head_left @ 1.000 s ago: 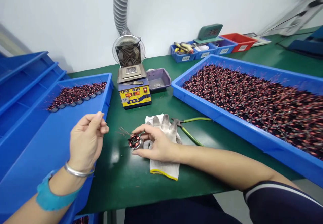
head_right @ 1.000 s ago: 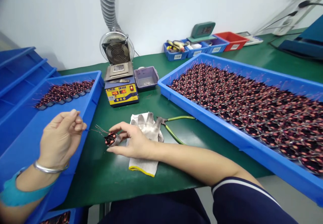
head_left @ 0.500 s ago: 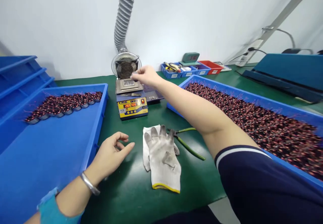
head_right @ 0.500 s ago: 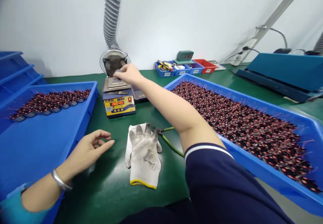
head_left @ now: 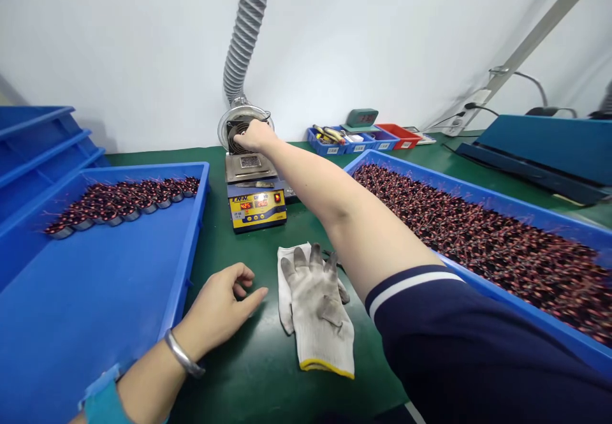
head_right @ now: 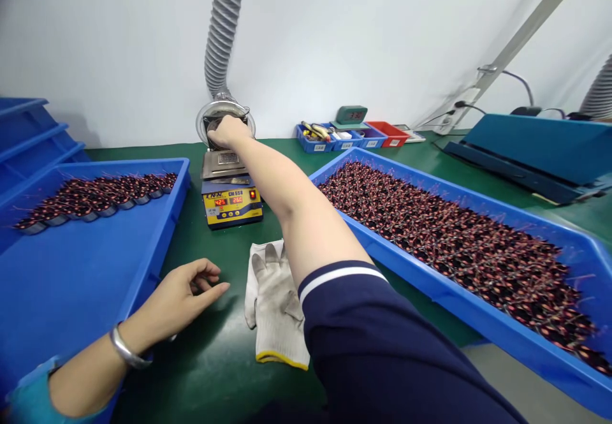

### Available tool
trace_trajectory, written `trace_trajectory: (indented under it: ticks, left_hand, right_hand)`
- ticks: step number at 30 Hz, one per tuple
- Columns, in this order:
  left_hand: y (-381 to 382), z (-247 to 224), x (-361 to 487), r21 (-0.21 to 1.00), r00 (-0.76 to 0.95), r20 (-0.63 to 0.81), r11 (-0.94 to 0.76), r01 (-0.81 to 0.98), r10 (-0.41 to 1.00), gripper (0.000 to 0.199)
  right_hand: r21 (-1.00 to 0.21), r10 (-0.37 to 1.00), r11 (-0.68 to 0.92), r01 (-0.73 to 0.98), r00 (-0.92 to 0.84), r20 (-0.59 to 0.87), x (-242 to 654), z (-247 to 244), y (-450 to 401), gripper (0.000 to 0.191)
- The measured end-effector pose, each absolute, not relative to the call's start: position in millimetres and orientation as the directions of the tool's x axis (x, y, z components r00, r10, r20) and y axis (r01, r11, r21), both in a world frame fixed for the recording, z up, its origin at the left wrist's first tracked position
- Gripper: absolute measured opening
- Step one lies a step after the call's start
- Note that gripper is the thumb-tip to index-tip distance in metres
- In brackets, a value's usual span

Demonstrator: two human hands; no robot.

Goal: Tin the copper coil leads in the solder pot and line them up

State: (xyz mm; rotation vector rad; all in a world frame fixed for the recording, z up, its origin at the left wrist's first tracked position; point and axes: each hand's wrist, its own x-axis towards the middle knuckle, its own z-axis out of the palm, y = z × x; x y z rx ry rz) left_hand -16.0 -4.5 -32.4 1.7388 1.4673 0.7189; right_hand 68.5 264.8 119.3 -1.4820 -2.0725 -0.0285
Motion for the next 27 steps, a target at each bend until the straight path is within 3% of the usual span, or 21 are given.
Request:
trace_trajectory:
  ticks: [18,27]
  left_hand:
    - [-3.3,-33.0,-14.7,0.8,0.221,-0.072,-0.077,0.596,0.973,0.042]
    - [-3.0,-32.7,-14.9,0.801,0.223,-0.081,-0.07,0.594,0.972,0.041]
  right_hand:
    - [-0.315,0.875,0.369,0.874,-0.212,0.436,69.9,114.0,267.2,0.048]
    - [-0.354,0.845,0.405,0.843,-0.197,0.497,72.4,132.0,265.4,0.046]
